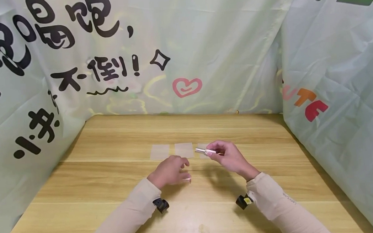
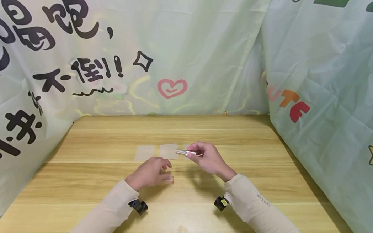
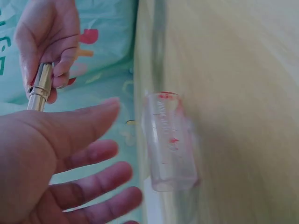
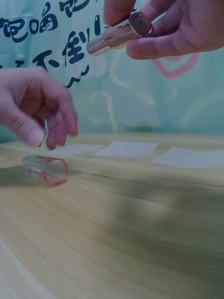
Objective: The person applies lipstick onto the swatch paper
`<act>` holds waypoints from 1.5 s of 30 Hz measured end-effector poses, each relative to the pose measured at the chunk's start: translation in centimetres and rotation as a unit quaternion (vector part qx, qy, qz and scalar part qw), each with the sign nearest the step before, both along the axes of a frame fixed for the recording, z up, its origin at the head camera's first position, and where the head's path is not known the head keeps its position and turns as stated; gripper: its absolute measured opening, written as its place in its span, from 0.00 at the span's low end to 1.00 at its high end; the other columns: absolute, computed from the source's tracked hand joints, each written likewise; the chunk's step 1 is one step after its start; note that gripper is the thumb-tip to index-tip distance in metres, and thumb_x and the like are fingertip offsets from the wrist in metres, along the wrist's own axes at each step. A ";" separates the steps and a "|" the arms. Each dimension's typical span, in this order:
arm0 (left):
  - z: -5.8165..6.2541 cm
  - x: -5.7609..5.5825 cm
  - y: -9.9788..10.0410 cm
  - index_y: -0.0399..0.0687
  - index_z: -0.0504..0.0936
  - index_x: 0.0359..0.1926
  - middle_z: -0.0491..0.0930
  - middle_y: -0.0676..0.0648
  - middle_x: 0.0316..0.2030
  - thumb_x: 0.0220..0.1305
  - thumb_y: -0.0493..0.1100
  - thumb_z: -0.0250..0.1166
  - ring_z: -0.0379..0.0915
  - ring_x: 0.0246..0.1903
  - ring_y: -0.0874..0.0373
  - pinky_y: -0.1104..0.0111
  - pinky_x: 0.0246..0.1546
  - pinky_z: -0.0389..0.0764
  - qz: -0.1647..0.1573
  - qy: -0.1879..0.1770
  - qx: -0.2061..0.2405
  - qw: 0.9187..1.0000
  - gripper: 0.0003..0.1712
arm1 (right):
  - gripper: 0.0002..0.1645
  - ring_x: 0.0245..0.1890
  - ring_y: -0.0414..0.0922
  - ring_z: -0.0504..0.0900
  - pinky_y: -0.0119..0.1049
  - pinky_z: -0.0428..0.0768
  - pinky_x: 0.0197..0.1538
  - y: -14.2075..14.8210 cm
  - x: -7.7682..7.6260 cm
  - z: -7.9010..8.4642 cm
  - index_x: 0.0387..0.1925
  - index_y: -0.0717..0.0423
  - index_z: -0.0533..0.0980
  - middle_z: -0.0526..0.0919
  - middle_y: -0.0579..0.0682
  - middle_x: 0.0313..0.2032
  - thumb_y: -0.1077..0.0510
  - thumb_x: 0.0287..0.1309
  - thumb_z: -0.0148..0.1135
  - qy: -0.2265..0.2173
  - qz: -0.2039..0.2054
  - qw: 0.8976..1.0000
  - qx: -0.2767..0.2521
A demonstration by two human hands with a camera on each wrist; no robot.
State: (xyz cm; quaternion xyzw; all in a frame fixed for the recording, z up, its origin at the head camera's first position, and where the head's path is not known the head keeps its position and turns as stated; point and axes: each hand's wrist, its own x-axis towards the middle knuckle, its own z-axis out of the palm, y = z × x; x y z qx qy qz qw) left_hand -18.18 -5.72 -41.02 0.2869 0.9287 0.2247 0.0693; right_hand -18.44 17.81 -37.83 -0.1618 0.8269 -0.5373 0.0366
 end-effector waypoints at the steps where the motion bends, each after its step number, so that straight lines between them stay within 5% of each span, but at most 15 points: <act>1: 0.0 -0.1 0.0 0.40 0.82 0.47 0.82 0.44 0.38 0.60 0.47 0.70 0.77 0.39 0.52 0.62 0.41 0.80 0.002 0.003 0.018 1.000 0.19 | 0.09 0.34 0.47 0.80 0.33 0.78 0.32 -0.1 0.0 0.0 0.42 0.62 0.79 0.83 0.53 0.37 0.63 0.60 0.65 0.001 -0.001 1.000 -0.002; 5: 0.2 -0.4 0.2 0.37 0.81 0.48 0.82 0.42 0.40 0.61 0.45 0.70 0.78 0.40 0.51 0.62 0.42 0.80 0.018 0.019 0.101 0.995 0.19 | 0.10 0.34 0.47 0.79 0.37 0.80 0.34 -0.3 0.1 0.0 0.43 0.62 0.79 0.83 0.54 0.38 0.62 0.61 0.64 0.004 -0.009 1.000 -0.007; 10: 0.6 -0.4 0.6 0.35 0.81 0.48 0.83 0.42 0.40 0.62 0.45 0.69 0.78 0.38 0.53 0.63 0.41 0.80 0.054 0.036 0.199 0.978 0.19 | 0.10 0.36 0.48 0.81 0.41 0.82 0.39 -0.7 0.1 0.1 0.44 0.63 0.79 0.83 0.55 0.39 0.63 0.62 0.64 0.006 -0.015 1.000 -0.027; 18: 1.3 -0.1 1.4 0.39 0.83 0.49 0.83 0.49 0.39 0.62 0.47 0.68 0.79 0.39 0.56 0.66 0.40 0.81 0.125 -0.038 0.354 0.926 0.19 | 0.11 0.36 0.49 0.82 0.39 0.83 0.41 -1.3 0.0 0.1 0.44 0.67 0.78 0.82 0.57 0.38 0.65 0.61 0.63 0.020 -0.020 0.997 -0.065; 22: 1.9 0.2 2.0 0.37 0.81 0.52 0.82 0.45 0.40 0.65 0.45 0.66 0.79 0.41 0.50 0.64 0.41 0.81 0.157 -0.103 0.429 0.884 0.19 | 0.10 0.35 0.48 0.82 0.38 0.83 0.40 -1.7 -0.1 0.0 0.43 0.69 0.78 0.83 0.59 0.37 0.67 0.60 0.63 0.031 -0.015 0.996 -0.086; 27: 1.6 0.2 2.9 0.32 0.79 0.51 0.81 0.38 0.41 0.66 0.42 0.65 0.79 0.39 0.52 0.62 0.41 0.83 0.203 -0.179 0.526 0.806 0.19 | 0.10 0.34 0.46 0.83 0.37 0.83 0.39 -2.1 0.0 0.0 0.43 0.70 0.78 0.83 0.60 0.37 0.69 0.60 0.63 0.035 -0.003 0.994 -0.103; 30: 1.6 0.3 3.4 0.29 0.78 0.50 0.81 0.35 0.42 0.66 0.38 0.64 0.78 0.35 0.58 0.61 0.41 0.83 0.211 -0.199 0.570 0.769 0.17 | 0.10 0.34 0.45 0.83 0.42 0.84 0.41 -2.2 0.0 -0.2 0.43 0.70 0.77 0.83 0.60 0.37 0.68 0.60 0.63 0.030 0.001 0.994 -0.108; 36: 1.4 0.4 4.1 0.31 0.79 0.45 0.80 0.43 0.34 0.64 0.37 0.66 0.76 0.31 0.60 0.69 0.34 0.81 0.235 -0.207 0.618 0.721 0.13 | 0.10 0.35 0.50 0.83 0.39 0.83 0.40 -2.4 -0.1 -0.3 0.43 0.70 0.77 0.83 0.60 0.36 0.67 0.60 0.63 0.027 -0.003 0.994 -0.110; 40: 1.5 0.4 4.7 0.36 0.78 0.38 0.78 0.49 0.29 0.61 0.38 0.69 0.73 0.28 0.61 0.73 0.28 0.78 0.259 -0.219 0.652 0.678 0.10 | 0.10 0.34 0.51 0.82 0.36 0.83 0.39 -2.5 0.0 -0.4 0.42 0.69 0.78 0.83 0.60 0.36 0.67 0.60 0.64 0.036 -0.010 0.994 -0.105; 45: 1.8 0.6 5.4 0.39 0.76 0.32 0.75 0.49 0.25 0.59 0.41 0.71 0.71 0.23 0.63 0.75 0.25 0.77 0.291 -0.226 0.663 0.652 0.12 | 0.10 0.36 0.45 0.82 0.33 0.82 0.40 -2.7 0.1 -0.6 0.42 0.69 0.78 0.83 0.59 0.38 0.67 0.59 0.64 0.055 -0.016 0.993 -0.101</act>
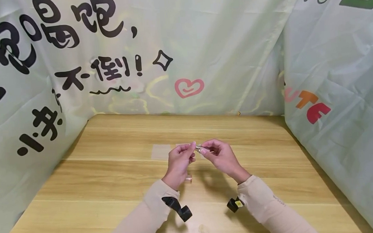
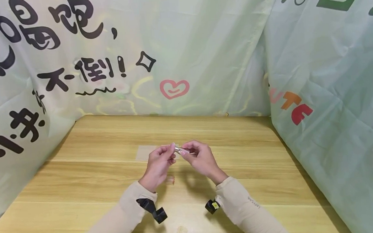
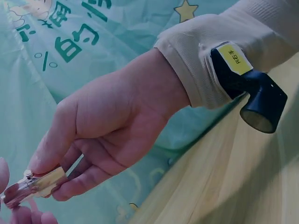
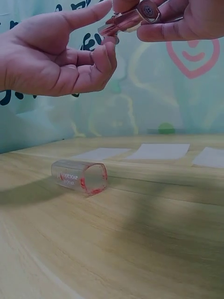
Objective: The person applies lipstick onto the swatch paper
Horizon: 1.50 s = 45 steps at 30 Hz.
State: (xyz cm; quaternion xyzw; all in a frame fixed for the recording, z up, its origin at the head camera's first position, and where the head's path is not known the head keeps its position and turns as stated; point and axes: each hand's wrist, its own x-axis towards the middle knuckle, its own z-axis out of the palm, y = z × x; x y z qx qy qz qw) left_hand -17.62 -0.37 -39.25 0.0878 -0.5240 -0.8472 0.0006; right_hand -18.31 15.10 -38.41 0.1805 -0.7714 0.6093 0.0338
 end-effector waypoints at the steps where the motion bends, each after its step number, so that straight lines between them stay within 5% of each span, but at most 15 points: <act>1: 0.0 0.0 0.1 0.39 0.75 0.31 0.75 0.49 0.25 0.59 0.42 0.71 0.71 0.23 0.63 0.75 0.24 0.77 0.005 -0.007 -0.002 1.000 0.13 | 0.10 0.37 0.45 0.82 0.33 0.82 0.41 -0.1 0.0 0.0 0.42 0.69 0.78 0.83 0.60 0.38 0.67 0.59 0.64 0.003 0.000 1.000 -0.001; 10: 0.1 -0.3 0.5 0.39 0.75 0.30 0.73 0.48 0.25 0.57 0.49 0.72 0.70 0.23 0.62 0.75 0.21 0.77 0.013 -0.051 -0.012 0.999 0.19 | 0.10 0.38 0.46 0.83 0.33 0.83 0.42 -0.4 -0.1 -0.1 0.41 0.69 0.79 0.84 0.61 0.38 0.68 0.57 0.66 0.023 -0.014 1.000 0.005; 29: -0.2 -0.7 0.2 0.40 0.74 0.28 0.74 0.48 0.26 0.61 0.39 0.69 0.70 0.24 0.63 0.76 0.24 0.76 -0.003 -0.026 0.025 0.999 0.11 | 0.11 0.36 0.50 0.84 0.32 0.83 0.40 -0.6 -0.1 0.0 0.40 0.68 0.80 0.84 0.60 0.36 0.70 0.53 0.69 0.029 -0.033 0.998 0.034; 40: -0.3 -0.8 0.2 0.39 0.75 0.28 0.75 0.48 0.27 0.61 0.37 0.69 0.70 0.24 0.63 0.77 0.25 0.76 -0.007 -0.017 0.032 0.999 0.11 | 0.09 0.36 0.53 0.84 0.33 0.83 0.41 -1.3 1.8 3.2 0.38 0.73 0.79 0.84 0.63 0.36 0.72 0.54 0.67 0.021 -0.033 0.997 0.061; 45: -0.4 -0.7 0.2 0.39 0.74 0.28 0.75 0.49 0.27 0.62 0.37 0.68 0.70 0.24 0.63 0.77 0.25 0.76 -0.008 -0.013 0.030 0.999 0.11 | 0.10 0.35 0.49 0.83 0.35 0.83 0.40 -0.7 0.4 1.1 0.39 0.68 0.80 0.85 0.59 0.36 0.69 0.54 0.69 0.029 -0.031 0.998 0.055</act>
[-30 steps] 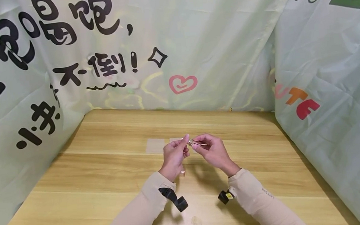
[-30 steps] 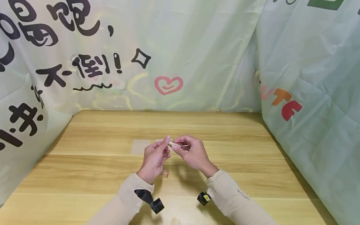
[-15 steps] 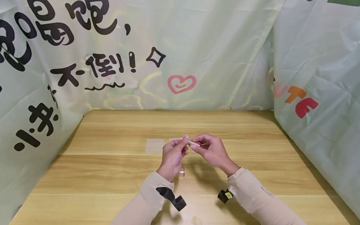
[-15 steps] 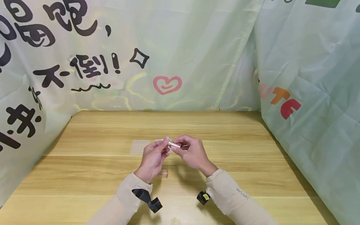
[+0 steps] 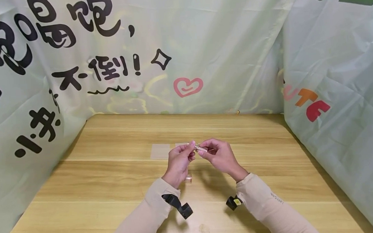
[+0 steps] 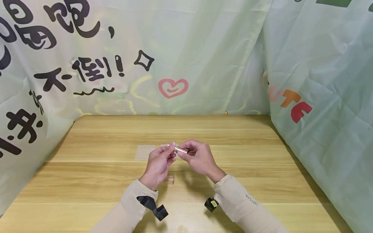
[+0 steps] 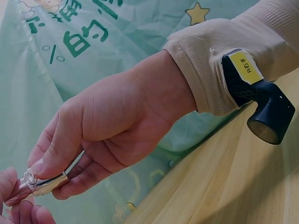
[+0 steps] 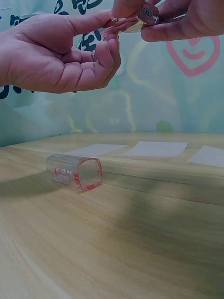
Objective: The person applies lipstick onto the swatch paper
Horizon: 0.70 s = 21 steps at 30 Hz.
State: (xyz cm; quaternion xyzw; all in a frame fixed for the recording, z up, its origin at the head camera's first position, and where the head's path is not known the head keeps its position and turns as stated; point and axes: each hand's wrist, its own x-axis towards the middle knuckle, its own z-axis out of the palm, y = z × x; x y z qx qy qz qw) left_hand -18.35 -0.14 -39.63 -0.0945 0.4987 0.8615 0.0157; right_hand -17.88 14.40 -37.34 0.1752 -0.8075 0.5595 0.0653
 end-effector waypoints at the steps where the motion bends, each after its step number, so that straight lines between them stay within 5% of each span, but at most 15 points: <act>1: -0.1 0.0 0.0 0.39 0.74 0.28 0.75 0.48 0.27 0.62 0.37 0.68 0.70 0.24 0.63 0.77 0.25 0.76 0.000 0.000 0.000 1.000 0.11 | 0.10 0.35 0.48 0.83 0.36 0.83 0.40 0.1 -0.3 -0.5 0.39 0.67 0.81 0.85 0.58 0.36 0.68 0.54 0.69 0.001 0.000 1.000 -0.001; 7: -0.1 0.0 0.0 0.39 0.75 0.27 0.76 0.48 0.28 0.62 0.36 0.68 0.71 0.25 0.62 0.76 0.27 0.77 0.000 0.004 0.004 1.000 0.10 | 0.10 0.35 0.47 0.83 0.34 0.83 0.41 0.3 -0.7 -1.1 0.39 0.65 0.81 0.86 0.56 0.36 0.66 0.54 0.70 0.005 -0.003 1.000 -0.002; 16: 0.1 0.0 0.0 0.39 0.75 0.28 0.75 0.47 0.30 0.62 0.35 0.67 0.71 0.26 0.62 0.76 0.28 0.77 0.001 0.004 0.002 1.000 0.09 | 0.08 0.35 0.53 0.83 0.37 0.83 0.41 -0.5 1.3 2.2 0.37 0.72 0.80 0.85 0.62 0.35 0.72 0.54 0.67 0.007 -0.006 1.000 0.026; 21: 0.1 0.0 -0.1 0.39 0.76 0.28 0.75 0.47 0.30 0.62 0.35 0.67 0.71 0.27 0.62 0.75 0.30 0.77 -0.001 0.016 0.003 1.000 0.08 | 0.07 0.32 0.49 0.82 0.34 0.82 0.37 -0.6 1.6 2.7 0.37 0.72 0.79 0.85 0.63 0.34 0.71 0.56 0.65 0.003 -0.004 1.000 0.024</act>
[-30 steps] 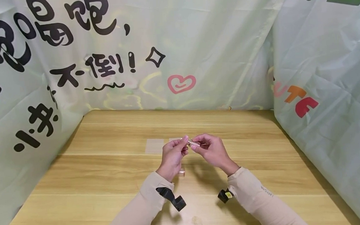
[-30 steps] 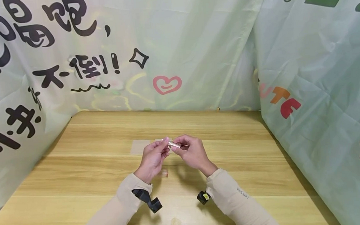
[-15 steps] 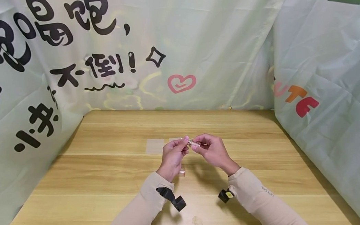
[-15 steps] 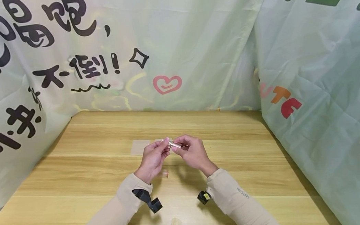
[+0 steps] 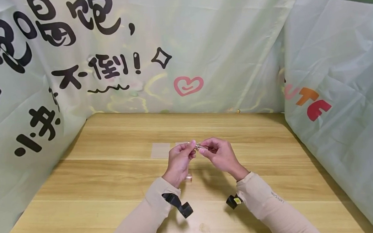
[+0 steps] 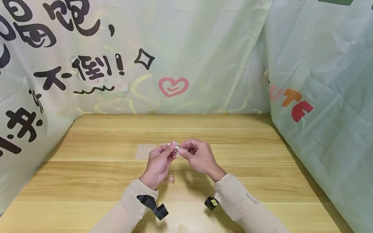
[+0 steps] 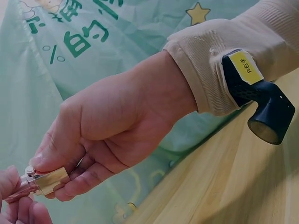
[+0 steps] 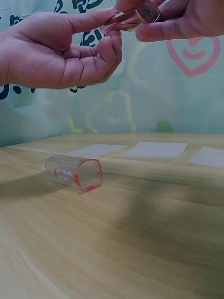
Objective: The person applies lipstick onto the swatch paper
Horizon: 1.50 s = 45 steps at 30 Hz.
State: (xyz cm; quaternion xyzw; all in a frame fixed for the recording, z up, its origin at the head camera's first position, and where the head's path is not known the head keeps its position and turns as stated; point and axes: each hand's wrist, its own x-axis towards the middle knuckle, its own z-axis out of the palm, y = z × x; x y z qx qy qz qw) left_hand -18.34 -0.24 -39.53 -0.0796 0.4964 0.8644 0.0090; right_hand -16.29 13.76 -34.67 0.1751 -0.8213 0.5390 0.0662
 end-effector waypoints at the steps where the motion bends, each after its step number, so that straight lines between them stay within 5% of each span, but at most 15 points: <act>1: 0.0 0.0 0.0 0.38 0.76 0.28 0.75 0.47 0.30 0.62 0.34 0.67 0.72 0.27 0.62 0.75 0.30 0.77 0.001 0.003 0.002 1.000 0.08 | 0.07 0.31 0.48 0.82 0.33 0.82 0.36 0.0 0.0 -0.1 0.37 0.72 0.79 0.85 0.63 0.34 0.71 0.56 0.65 0.000 0.001 1.000 -0.003; 12: -0.2 -0.3 0.1 0.39 0.77 0.29 0.76 0.47 0.31 0.63 0.32 0.65 0.73 0.27 0.62 0.74 0.32 0.78 0.001 0.017 0.023 1.000 0.06 | 0.08 0.31 0.46 0.82 0.31 0.82 0.36 0.1 -0.5 -0.4 0.39 0.73 0.78 0.85 0.64 0.36 0.70 0.58 0.63 -0.012 0.006 1.000 -0.014; 20: -0.1 -0.3 0.0 0.40 0.76 0.30 0.76 0.48 0.31 0.65 0.31 0.62 0.74 0.29 0.62 0.73 0.37 0.78 -0.013 0.016 0.035 0.999 0.06 | 0.08 0.31 0.61 0.81 0.32 0.80 0.32 0.4 -0.7 -0.2 0.40 0.76 0.77 0.83 0.68 0.34 0.72 0.59 0.61 -0.027 0.029 0.999 -0.018; 30: -0.4 -0.3 0.1 0.40 0.75 0.31 0.76 0.48 0.32 0.65 0.30 0.61 0.73 0.29 0.62 0.74 0.37 0.78 -0.017 0.020 0.045 0.999 0.06 | 0.10 0.30 0.50 0.83 0.32 0.81 0.32 1.4 -2.9 -3.1 0.42 0.71 0.78 0.84 0.64 0.35 0.69 0.59 0.64 -0.050 0.041 0.997 -0.035; 45: -0.6 0.0 -0.1 0.35 0.77 0.37 0.74 0.47 0.36 0.63 0.29 0.62 0.71 0.35 0.62 0.74 0.40 0.77 -0.033 0.049 0.054 0.997 0.02 | 0.09 0.34 0.58 0.84 0.38 0.84 0.40 1.3 -2.7 -2.9 0.44 0.76 0.75 0.82 0.69 0.37 0.72 0.64 0.55 -0.108 0.061 0.987 -0.097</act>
